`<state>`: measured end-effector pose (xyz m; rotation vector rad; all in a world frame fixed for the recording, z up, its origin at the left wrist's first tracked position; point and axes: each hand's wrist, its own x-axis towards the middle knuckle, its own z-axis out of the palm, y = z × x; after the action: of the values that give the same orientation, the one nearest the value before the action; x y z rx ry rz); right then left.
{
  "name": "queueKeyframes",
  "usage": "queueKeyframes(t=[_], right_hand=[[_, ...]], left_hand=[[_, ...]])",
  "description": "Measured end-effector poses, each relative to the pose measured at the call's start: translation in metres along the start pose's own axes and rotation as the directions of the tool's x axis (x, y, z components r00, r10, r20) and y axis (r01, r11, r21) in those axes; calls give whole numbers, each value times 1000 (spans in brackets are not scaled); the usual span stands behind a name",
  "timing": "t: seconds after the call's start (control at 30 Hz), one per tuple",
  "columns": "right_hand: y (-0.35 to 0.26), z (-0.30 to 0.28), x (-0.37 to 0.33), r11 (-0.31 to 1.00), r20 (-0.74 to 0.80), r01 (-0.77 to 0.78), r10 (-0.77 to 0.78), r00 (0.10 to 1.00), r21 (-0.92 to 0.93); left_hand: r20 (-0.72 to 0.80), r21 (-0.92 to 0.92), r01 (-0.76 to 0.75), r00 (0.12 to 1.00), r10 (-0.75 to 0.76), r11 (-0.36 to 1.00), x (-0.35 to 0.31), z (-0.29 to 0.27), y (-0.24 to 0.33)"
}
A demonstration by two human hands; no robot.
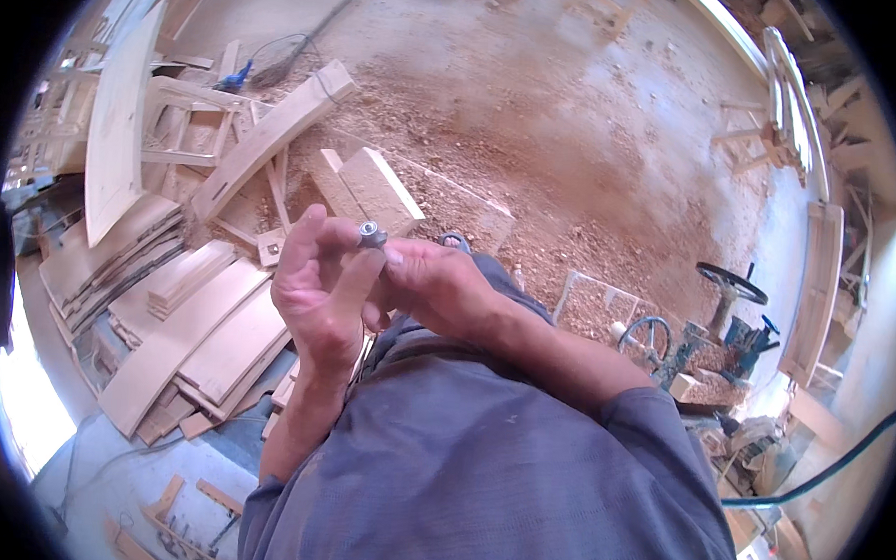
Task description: The person walks through a woodworking shop and retrieves a small metal component from a shelf. They then use a handheld power tool to grind or smooth the component. Finally, the person moves to a large machine and turns a wheel to adjust its settings.
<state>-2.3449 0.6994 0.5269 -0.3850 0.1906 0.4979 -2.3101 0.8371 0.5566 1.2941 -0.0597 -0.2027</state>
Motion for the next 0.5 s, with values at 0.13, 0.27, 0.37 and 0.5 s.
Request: queueKeyframes(t=[0.13,0.27,0.37,0.5], right_hand=[[3,-5,3,982,-84,32,-16,996,185],[-14,-23,8,973,-19,33,-30,999,230],[-41,-39,11,953,31,12,-22,999,303],[-80,-64,13,926,-2,10,-10,1000,377]], left_hand=[[33,112,61,997,-65,992,14,10,-6],[49,101,125,990,-130,987,36,26,-6],[36,72,158,986,-161,985,55,55,-8],[76,176,111,989,-126,978,85,96,-24]])
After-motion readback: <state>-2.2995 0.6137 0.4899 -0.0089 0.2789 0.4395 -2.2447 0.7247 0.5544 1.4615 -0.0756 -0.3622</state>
